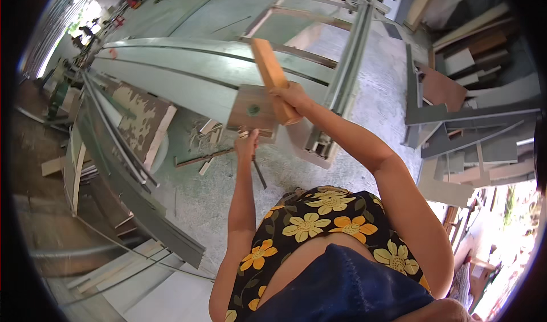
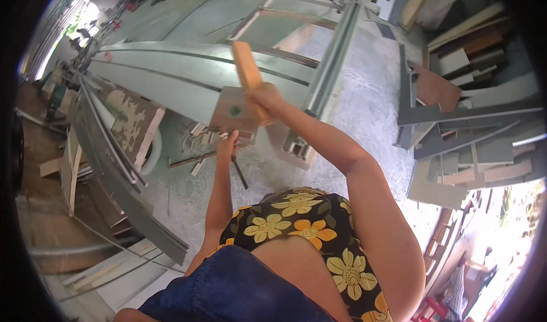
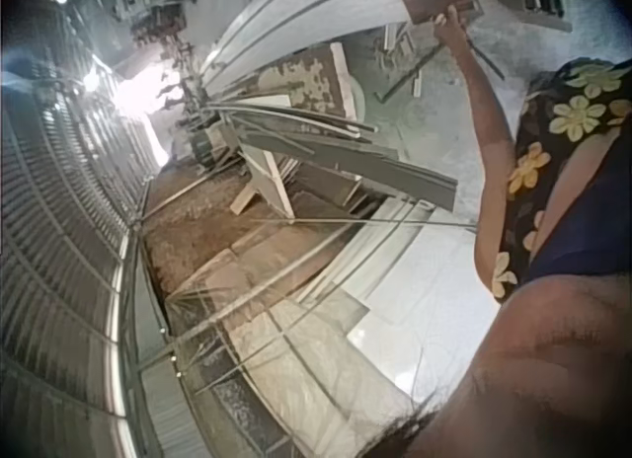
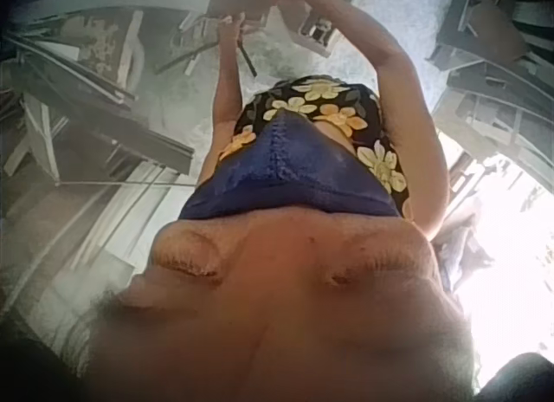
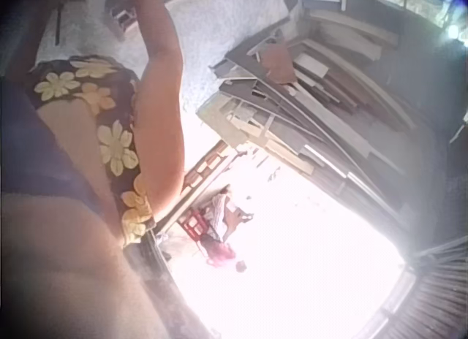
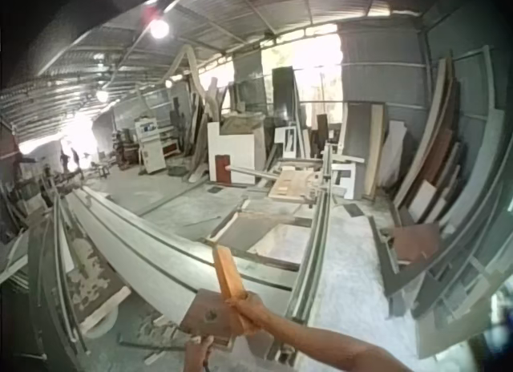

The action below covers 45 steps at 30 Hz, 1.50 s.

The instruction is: The recorder uses a mallet and a metal tool to join wooden pieces on a sliding table saw within a manufacturing workshop.

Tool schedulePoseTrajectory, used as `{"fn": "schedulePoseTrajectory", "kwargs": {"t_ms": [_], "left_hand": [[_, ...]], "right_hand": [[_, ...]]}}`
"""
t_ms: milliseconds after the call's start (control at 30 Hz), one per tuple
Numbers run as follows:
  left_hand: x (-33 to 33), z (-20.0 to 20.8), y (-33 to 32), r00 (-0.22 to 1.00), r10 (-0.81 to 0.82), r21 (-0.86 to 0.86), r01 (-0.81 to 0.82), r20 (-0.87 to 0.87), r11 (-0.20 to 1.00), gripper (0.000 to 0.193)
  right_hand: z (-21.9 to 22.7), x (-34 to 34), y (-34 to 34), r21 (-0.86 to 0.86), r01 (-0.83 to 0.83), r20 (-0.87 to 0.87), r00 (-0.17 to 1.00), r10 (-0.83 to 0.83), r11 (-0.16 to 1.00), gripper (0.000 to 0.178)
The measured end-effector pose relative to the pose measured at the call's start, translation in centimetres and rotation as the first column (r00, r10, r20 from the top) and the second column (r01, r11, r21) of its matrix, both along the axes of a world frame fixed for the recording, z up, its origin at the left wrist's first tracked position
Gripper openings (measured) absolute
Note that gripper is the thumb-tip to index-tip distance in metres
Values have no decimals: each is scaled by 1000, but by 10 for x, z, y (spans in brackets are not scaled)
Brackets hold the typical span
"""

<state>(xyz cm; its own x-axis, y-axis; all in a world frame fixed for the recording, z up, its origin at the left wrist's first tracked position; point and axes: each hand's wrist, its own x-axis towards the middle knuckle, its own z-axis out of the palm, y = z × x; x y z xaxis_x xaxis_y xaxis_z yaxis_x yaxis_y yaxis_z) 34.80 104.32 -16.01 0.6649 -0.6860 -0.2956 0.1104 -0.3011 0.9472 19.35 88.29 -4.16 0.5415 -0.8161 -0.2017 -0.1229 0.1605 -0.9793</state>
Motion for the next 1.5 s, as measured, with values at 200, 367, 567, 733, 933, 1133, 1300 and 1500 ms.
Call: {"fn": "schedulePoseTrajectory", "kwargs": {"t_ms": [200, 367, 567, 733, 933, 1133, 1300, 1500], "left_hand": [[3, 7, -8, 987, -89, 161, 68, 132, 985, 36], [11, 26, -9, 946, -222, 232, 167, 237, 958, 39], [38, -3, -9, 874, -307, 372, 161, 377, 914, 42], [32, 16, -23, 868, -346, 329, 230, 356, 916, 40], [40, 40, -27, 833, -467, 502, 281, 295, 818, 51], [42, 71, -36, 701, -357, 304, 205, 617, 930, 70], [19, 89, -106, 640, -482, 392, 291, 598, 873, 68], [58, 34, -171, 485, -594, 471, 362, 642, 805, 57]], "right_hand": [[-67, 19, -37, -169, 169, -484, 844, -231, 971, 53], [-92, 20, -34, -471, 98, -650, 633, -420, 876, 67], [-69, 35, -18, -326, 109, -668, 676, -310, 939, 68], [-91, 18, -38, -366, 171, -636, 671, -380, 915, 68], [-98, 12, -34, -375, 274, -630, 626, -460, 886, 66], [-78, 4, -5, -435, 354, -621, 548, -561, 828, 68], [-84, 0, 9, -773, 250, -424, 481, -767, 583, 81], [25, 3, 83, -735, 75, -101, 971, -218, 674, 73]]}}
